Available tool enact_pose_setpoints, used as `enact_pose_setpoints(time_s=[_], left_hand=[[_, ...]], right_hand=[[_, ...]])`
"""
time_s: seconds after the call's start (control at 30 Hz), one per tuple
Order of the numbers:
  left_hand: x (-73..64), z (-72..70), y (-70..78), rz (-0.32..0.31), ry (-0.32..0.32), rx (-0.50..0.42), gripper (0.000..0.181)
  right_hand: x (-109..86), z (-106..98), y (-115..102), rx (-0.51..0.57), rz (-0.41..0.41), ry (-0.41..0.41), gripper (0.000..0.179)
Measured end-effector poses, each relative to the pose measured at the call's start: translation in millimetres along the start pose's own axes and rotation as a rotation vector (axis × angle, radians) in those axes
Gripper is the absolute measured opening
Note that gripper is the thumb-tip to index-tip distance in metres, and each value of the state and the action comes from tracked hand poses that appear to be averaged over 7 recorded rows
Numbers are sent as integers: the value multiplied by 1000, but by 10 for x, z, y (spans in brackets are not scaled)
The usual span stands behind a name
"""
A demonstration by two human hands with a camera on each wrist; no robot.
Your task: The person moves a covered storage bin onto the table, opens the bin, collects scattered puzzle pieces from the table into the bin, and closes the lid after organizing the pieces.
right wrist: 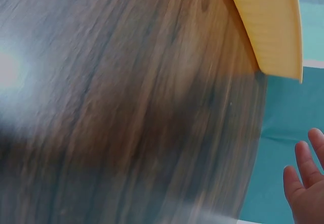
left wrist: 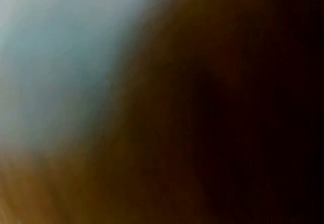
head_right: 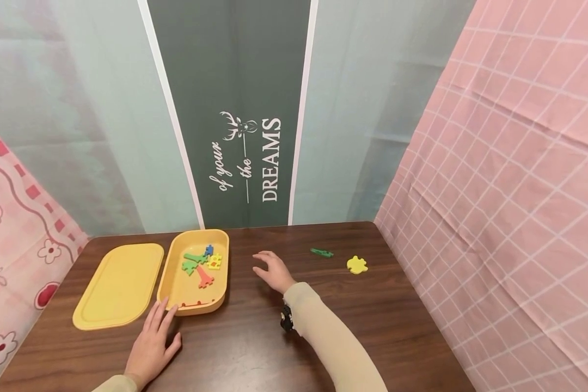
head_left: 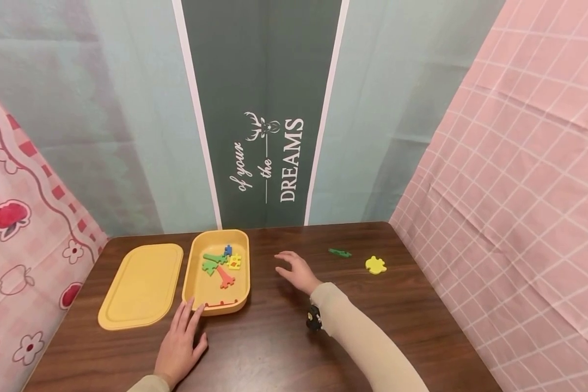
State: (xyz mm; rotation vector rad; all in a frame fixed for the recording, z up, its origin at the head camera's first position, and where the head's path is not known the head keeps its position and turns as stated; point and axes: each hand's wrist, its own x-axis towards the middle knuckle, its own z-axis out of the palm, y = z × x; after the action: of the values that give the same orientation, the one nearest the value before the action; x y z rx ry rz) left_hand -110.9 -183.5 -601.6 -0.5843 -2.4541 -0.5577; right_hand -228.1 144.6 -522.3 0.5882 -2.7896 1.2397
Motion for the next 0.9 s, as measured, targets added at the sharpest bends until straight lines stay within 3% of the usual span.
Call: enact_pose_setpoints(time_s=[0.3, 0.9], left_hand=[[-12, 1, -14, -6, -9, 7, 68], [-12, 7, -1, 2, 4, 10, 64]], right_hand=[[-77, -55, 117, -47, 22, 18, 39], [-199, -203, 250, -27, 44, 33, 39]])
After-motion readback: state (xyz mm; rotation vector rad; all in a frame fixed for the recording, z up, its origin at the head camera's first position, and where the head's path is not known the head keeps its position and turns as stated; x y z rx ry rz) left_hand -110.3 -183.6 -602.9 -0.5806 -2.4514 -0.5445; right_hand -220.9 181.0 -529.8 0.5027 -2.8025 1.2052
